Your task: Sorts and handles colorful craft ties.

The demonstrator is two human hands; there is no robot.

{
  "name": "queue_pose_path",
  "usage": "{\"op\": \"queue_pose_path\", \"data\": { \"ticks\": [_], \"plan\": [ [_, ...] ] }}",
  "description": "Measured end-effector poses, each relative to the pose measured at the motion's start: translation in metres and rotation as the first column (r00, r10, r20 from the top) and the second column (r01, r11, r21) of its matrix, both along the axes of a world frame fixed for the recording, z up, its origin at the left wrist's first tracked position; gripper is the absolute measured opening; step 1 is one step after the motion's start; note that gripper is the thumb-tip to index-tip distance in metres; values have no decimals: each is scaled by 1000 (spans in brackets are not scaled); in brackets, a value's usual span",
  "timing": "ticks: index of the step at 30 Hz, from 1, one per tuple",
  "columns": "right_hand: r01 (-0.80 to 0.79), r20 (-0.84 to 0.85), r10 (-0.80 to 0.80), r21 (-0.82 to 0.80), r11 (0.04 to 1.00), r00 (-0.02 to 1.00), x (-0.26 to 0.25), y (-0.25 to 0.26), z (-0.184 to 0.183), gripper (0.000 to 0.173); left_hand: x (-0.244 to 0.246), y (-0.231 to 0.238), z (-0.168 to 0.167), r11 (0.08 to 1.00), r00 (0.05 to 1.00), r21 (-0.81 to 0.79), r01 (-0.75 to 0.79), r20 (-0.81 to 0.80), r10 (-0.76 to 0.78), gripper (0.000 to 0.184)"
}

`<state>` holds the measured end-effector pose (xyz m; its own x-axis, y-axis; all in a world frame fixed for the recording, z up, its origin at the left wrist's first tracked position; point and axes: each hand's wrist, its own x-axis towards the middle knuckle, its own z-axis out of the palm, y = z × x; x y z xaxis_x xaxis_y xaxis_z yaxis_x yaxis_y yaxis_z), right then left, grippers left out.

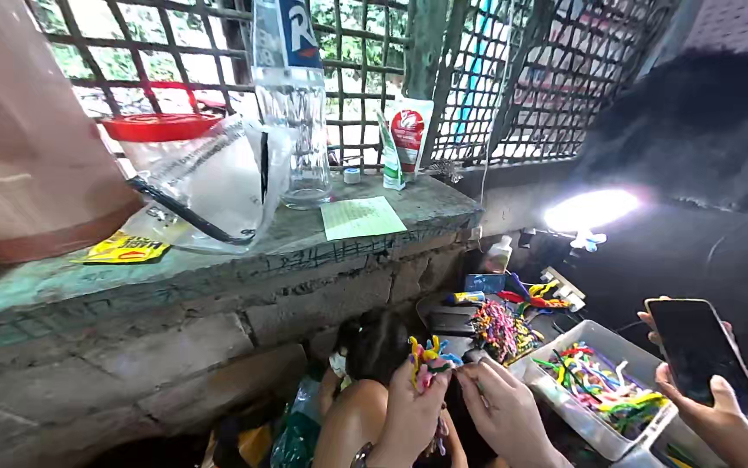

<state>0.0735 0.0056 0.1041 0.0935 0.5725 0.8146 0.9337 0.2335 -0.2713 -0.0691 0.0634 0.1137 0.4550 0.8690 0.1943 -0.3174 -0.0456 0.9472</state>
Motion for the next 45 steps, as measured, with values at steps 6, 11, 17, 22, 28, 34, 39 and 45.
{"op": "queue_pose_path", "data": {
  "ticks": [6, 11, 17, 22, 28, 34, 39, 45],
  "plan": [
    [9, -83, -10, -14, 1000, 996, -8, -1, -1, 24, 0, -1, -5, 1000, 1000, 14, -19, 22, 19, 14],
    [174, -10, -173, 50, 984, 985, -19, 2, 0, 22, 8, -2, -18, 957, 983, 229, -179, 68, 168, 24],
    [214, 92, -210, -33, 976, 973, -17, -2, 1, 26, 11, 3, -25, 901, 978, 381, -208, 81, 191, 27],
    [-232, -428, 65, -351, 907, 901, 4, -19, 24, 20, 8, 15, -26, 785, 989, 607, -125, 12, 148, 22],
    [-751, -957, -28, -246, 614, 290, 24, -27, 34, 26, 7, 14, -29, 507, 987, 860, -53, -30, 155, 12],
    [-620, -718, 144, -461, 635, 681, 36, -31, 27, 19, 1, -2, -19, 700, 970, 712, 46, -200, 140, 23],
    [-472, -134, 453, -292, 832, 881, 47, -26, -3, 26, -8, -14, 11, 984, 924, -66, 168, -337, -181, 18],
    [-449, -163, 429, -115, 886, 889, 38, -25, -7, 27, -8, -15, 23, 828, 933, -468, 309, -22, -360, 17]
  ]
}}
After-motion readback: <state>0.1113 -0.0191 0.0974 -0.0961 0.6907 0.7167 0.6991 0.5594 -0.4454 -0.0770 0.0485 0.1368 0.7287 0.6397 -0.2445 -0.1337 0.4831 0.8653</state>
